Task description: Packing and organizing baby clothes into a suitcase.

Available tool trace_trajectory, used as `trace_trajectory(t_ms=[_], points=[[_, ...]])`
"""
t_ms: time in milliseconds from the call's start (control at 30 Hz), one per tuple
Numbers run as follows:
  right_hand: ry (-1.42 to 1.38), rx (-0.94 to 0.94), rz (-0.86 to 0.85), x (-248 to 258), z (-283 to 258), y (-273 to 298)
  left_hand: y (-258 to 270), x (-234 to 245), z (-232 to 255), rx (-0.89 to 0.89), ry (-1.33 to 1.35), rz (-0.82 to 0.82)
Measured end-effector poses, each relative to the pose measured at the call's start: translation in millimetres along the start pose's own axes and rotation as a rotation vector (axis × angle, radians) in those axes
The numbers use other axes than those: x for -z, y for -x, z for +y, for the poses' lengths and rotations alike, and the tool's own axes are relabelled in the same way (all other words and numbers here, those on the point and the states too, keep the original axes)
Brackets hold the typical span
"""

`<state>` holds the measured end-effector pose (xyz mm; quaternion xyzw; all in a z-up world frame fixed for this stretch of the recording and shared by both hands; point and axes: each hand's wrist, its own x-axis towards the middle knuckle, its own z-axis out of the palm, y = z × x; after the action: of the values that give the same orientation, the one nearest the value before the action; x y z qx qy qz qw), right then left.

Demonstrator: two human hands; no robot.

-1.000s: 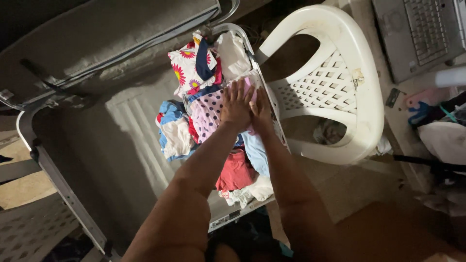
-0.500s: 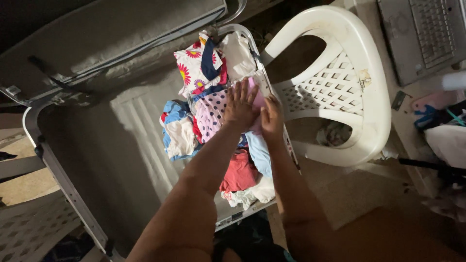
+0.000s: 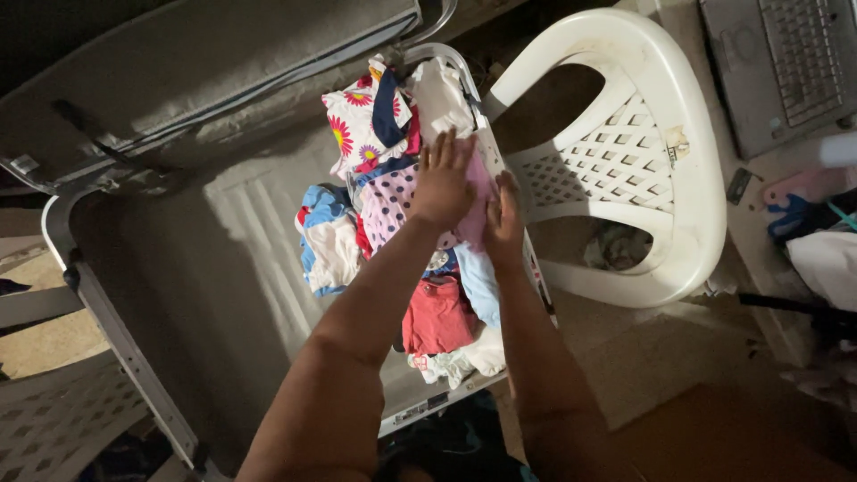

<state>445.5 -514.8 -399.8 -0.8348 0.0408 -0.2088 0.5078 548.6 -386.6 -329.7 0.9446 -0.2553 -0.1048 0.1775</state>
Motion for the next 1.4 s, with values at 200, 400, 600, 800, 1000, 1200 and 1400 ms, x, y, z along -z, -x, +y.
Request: trace_trajectory(t_ms=[200, 400, 600, 800, 1000, 1200, 1400], points=[[-0.101, -0.245, -0.053, -21.3, 46.5, -17.2, -26.9, -26.1, -2.6, -0.179, -0.141, 0.023], [-0.115, -0.232, -0.111, -16.8, 44.8, -21.3, -36.9, -32.5, -3.6, -0.147, -0.082, -0.093], [0.092, -0.134, -0.166, -14.1, 47.6, -13.9, -35.9, -32.2, -3.0, -0.106, -0.112, -0.073], [0.462, 0.032, -0.018, -28.8, 3.8, 17.8, -30.8, -23.3, -2.9, -0.096, -0.083, -0.095], [0.529, 0.023, -0.059, -31.8, 21.5, 16.2, -37.1, -48.2, -9.0, -0.090, -0.115, -0.101], [0.584, 0.011, -0.280, -4.8, -15.2, 0.5, -5.7, -30.4, -1.6, -0.162, -0.029, 0.188], [0.304, 0.061, -0.135, 22.5, -69.3, 21.9, 87.2, 30.1, -2.3, -0.131, 0.231, 0.338]])
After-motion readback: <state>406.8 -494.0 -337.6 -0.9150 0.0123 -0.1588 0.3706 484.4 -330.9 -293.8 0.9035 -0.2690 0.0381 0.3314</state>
